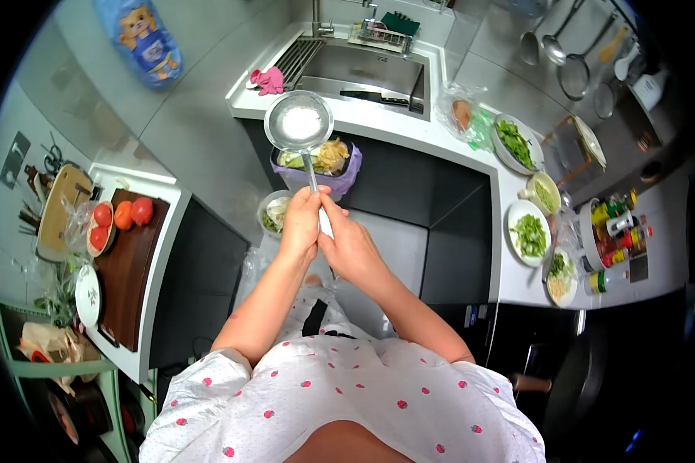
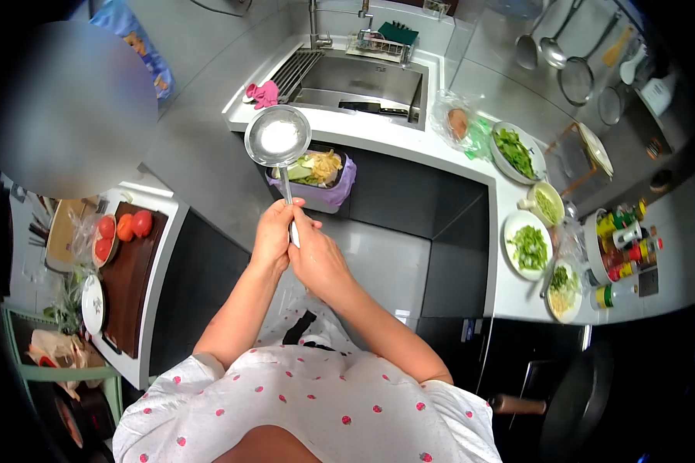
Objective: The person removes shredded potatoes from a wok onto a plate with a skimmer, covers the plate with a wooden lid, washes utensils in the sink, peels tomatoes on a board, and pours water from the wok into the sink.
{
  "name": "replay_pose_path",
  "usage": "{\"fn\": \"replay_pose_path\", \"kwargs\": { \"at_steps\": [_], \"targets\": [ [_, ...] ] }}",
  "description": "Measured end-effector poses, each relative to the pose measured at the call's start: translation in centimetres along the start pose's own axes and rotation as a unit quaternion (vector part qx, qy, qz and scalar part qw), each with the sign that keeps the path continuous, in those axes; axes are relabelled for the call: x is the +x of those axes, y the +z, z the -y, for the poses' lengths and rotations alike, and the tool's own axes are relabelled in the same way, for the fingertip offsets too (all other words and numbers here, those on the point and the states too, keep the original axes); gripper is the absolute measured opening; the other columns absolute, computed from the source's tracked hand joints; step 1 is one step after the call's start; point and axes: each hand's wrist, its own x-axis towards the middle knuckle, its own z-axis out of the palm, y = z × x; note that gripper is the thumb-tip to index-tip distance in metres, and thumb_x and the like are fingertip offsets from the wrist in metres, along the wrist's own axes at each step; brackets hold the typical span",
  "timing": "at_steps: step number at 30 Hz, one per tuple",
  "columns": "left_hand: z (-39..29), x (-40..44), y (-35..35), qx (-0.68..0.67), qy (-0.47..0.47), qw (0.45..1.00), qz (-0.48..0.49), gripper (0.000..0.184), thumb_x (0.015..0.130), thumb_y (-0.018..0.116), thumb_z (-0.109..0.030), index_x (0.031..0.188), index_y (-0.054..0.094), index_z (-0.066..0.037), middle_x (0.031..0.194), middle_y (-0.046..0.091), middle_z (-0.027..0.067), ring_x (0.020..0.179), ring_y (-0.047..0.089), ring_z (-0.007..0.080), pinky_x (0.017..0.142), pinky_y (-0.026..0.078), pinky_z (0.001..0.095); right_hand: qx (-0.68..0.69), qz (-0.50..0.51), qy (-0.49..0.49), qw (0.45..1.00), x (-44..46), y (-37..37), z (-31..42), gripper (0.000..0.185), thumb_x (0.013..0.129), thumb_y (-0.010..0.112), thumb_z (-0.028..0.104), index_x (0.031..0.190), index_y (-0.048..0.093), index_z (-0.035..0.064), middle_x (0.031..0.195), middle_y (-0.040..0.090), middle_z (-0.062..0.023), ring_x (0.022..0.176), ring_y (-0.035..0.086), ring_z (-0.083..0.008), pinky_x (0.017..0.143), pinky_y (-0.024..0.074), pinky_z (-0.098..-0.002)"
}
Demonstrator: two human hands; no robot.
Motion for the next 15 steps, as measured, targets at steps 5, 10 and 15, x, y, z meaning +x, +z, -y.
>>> {"fn": "replay_pose_path", "kwargs": {
  "at_steps": [5,10,15],
  "targets": [
    [-1.0,11.6,-0.2,0.01,-0.031,0.999,0.033,0.014,0.088,0.04,-0.011,0.095,0.048,-0.002,0.069,0.056,0.0112,0.065,0.06,0.0216,0.06,0.05,0.0302,-0.068,0.005,0.027,0.997,10.3,-0.3,-4.5,0.051,0.074,0.053,0.009,0.122,0.036,0.0002,0.076,0.057,-0.0258,0.07,0.057,-0.0406,0.061,0.0444,-0.0466],
    [-2.5,23.9,0.3,0.045,-0.019,0.999,0.02,0.018,0.089,0.038,-0.007,0.099,0.051,0.0,0.074,0.057,0.0075,0.063,0.057,0.013,0.059,0.047,0.024,-0.134,-0.025,-0.019,0.991,21.7,-2.6,-8.2,0.035,0.075,0.054,0.011,0.109,0.051,0.0022,0.072,0.06,-0.0168,0.065,0.059,-0.0337,0.06,0.0459,-0.0419],
    [-3.9,31.3,2.3,0.064,-0.105,0.992,-0.005,0.022,0.088,0.035,-0.007,0.105,0.049,-0.002,0.063,0.051,0.0021,0.049,0.046,0.009,0.042,0.037,0.0212,-0.087,-0.074,0.057,0.992,30.9,-5.8,-12.0,0.025,0.078,0.052,0.013,0.1,0.059,0.0023,0.08,0.061,-0.0171,0.071,0.059,-0.033,0.064,0.046,-0.0396]
  ]
}}
